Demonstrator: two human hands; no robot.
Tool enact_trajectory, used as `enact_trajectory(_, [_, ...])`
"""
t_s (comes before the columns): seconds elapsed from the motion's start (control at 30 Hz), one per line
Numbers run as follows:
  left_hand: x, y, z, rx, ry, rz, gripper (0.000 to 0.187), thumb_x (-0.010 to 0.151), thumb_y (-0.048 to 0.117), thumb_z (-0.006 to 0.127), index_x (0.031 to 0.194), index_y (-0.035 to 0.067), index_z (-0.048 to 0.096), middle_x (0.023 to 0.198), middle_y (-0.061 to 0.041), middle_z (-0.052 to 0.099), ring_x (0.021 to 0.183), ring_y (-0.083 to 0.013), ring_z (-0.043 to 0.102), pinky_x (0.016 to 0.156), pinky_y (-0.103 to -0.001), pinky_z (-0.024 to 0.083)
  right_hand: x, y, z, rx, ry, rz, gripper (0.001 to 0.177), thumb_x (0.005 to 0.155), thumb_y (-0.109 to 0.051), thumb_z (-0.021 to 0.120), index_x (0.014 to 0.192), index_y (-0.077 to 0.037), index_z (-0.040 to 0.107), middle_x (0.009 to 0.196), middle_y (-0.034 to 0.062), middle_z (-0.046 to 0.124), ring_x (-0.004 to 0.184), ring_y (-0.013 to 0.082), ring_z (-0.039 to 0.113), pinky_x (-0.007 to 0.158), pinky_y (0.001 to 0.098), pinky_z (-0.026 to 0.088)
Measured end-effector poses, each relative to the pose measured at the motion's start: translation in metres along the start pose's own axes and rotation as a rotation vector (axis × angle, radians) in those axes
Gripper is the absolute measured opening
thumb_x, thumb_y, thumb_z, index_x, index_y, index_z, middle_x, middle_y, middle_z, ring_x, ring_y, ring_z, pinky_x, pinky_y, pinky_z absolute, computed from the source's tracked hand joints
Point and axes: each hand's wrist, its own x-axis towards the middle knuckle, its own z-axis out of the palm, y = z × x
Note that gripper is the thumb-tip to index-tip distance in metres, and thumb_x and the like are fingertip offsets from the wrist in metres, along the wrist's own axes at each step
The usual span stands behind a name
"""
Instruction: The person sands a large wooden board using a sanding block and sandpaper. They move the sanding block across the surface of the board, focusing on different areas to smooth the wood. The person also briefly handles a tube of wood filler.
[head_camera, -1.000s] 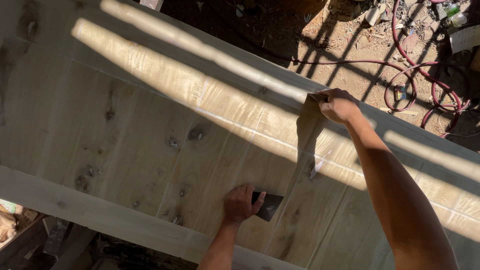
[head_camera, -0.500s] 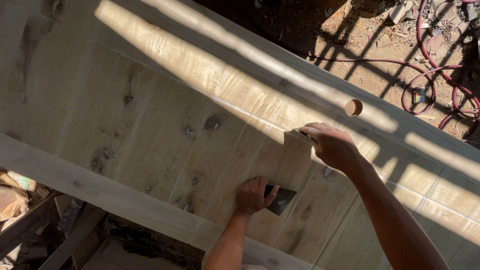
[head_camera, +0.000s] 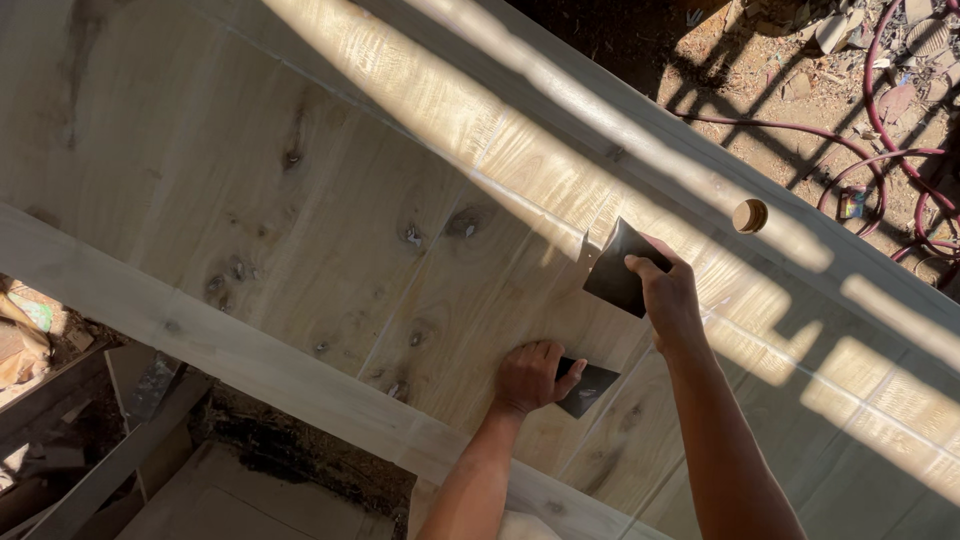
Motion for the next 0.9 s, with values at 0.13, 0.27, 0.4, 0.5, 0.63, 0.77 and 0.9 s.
enact_trajectory(0.13, [-0.006,0.002,0.004,-0.033,0.007,-0.008,0.041,0.096,0.047,0.065,0.077,0.01,0.062,0.068,-0.009,0.064,0.062,-0.027,0.065,0.056,-0.04,0.054,-0.001,0.039,0.056,0.994,0.075,0.208,0.021,0.097,-0.017,0.057,0.113,-0.003,0.06,0.109,0.0109,0.065,0.095,0.0245,0.064,0.077,0.0396,0.053])
enact_trajectory(0.27, [-0.009,-0.01,0.016,-0.102,-0.042,0.004,0.027,0.09,0.035,0.068,0.079,0.012,0.063,0.069,-0.008,0.064,0.063,-0.0271,0.064,0.058,-0.041,0.053,0.019,0.061,0.115,1.178,0.286,0.156,0.029,0.095,-0.013,0.06,0.123,-0.006,0.059,0.121,0.0066,0.061,0.107,0.0214,0.062,0.087,0.0372,0.056])
enact_trajectory(0.4, [-0.019,-0.018,0.023,-0.123,-0.068,0.011,0.018,0.09,0.027,0.068,0.083,0.011,0.063,0.073,-0.007,0.065,0.067,-0.0269,0.064,0.059,-0.04,0.053,0.036,0.061,0.13,1.168,0.397,0.175,0.034,0.094,-0.013,0.06,0.126,-0.004,0.057,0.121,0.008,0.062,0.107,0.0239,0.063,0.085,0.0386,0.057])
enact_trajectory(0.5, [-0.022,-0.016,0.023,-0.138,-0.099,0.024,0.022,0.089,0.031,0.07,0.081,0.012,0.063,0.07,-0.007,0.063,0.065,-0.0269,0.064,0.059,-0.04,0.053,0.039,0.048,0.129,1.182,0.417,0.24,0.036,0.094,-0.007,0.06,0.129,0.001,0.052,0.123,0.0119,0.058,0.108,0.0283,0.063,0.088,0.0435,0.061])
enact_trajectory(0.63, [-0.013,-0.016,0.013,-0.135,-0.08,0.042,0.024,0.092,0.033,0.068,0.08,0.012,0.063,0.071,-0.006,0.064,0.067,-0.0261,0.064,0.06,-0.04,0.054,0.042,0.019,0.132,1.133,0.449,0.302,0.036,0.096,-0.006,0.053,0.129,0.006,0.046,0.126,0.0175,0.055,0.11,0.0355,0.064,0.09,0.046,0.065])
enact_trajectory(0.77, [-0.007,-0.011,0.005,-0.137,-0.145,0.025,0.042,0.095,0.047,0.065,0.075,0.01,0.062,0.068,-0.007,0.063,0.063,-0.0245,0.065,0.056,-0.038,0.054,0.054,0.006,0.122,1.111,0.475,0.347,0.035,0.097,-0.002,0.044,0.129,0.011,0.04,0.126,0.0241,0.052,0.11,0.0403,0.065,0.09,0.0481,0.063])
enact_trajectory(0.9, [0.0,-0.005,-0.005,-0.125,-0.133,0.008,0.045,0.104,0.048,0.058,0.08,0.01,0.062,0.071,-0.007,0.064,0.065,-0.0238,0.066,0.059,-0.037,0.054,0.093,-0.017,0.099,1.1,0.361,0.517,0.036,0.104,-0.009,0.032,0.127,0.019,0.034,0.124,0.036,0.056,0.109,0.0433,0.068,0.091,0.0455,0.067])
